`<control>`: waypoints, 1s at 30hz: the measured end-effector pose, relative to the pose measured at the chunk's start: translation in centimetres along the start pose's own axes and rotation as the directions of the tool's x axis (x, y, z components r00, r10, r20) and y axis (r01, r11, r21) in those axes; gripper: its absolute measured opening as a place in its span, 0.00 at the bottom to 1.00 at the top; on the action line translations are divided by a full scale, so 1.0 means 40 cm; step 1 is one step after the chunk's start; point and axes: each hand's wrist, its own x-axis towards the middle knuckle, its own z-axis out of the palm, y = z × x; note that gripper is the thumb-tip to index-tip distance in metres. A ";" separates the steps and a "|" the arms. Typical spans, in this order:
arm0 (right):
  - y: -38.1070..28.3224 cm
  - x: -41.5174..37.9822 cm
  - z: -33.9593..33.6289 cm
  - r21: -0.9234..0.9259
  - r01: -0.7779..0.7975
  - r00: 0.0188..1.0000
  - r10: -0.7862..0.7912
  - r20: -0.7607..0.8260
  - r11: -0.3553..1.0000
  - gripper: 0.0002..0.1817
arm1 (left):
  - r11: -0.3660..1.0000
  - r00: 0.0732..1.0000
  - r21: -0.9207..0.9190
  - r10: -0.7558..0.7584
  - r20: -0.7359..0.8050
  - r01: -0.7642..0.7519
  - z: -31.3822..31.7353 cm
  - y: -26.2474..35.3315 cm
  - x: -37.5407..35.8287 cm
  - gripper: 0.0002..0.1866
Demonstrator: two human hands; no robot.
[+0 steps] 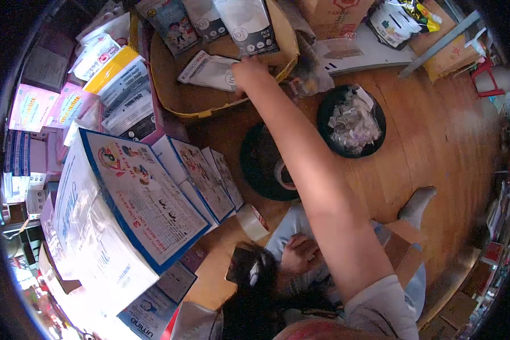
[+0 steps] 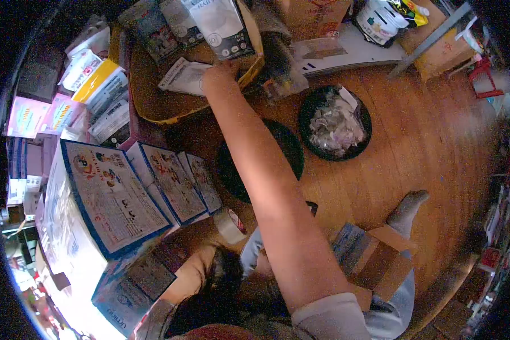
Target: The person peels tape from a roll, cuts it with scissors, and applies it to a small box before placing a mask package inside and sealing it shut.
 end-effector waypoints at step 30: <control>0.258 -1.385 0.180 0.956 -0.261 0.288 0.956 -0.057 0.135 0.25 | 0.703 0.620 0.119 -0.518 -0.589 0.701 -0.343 -0.418 1.151 0.66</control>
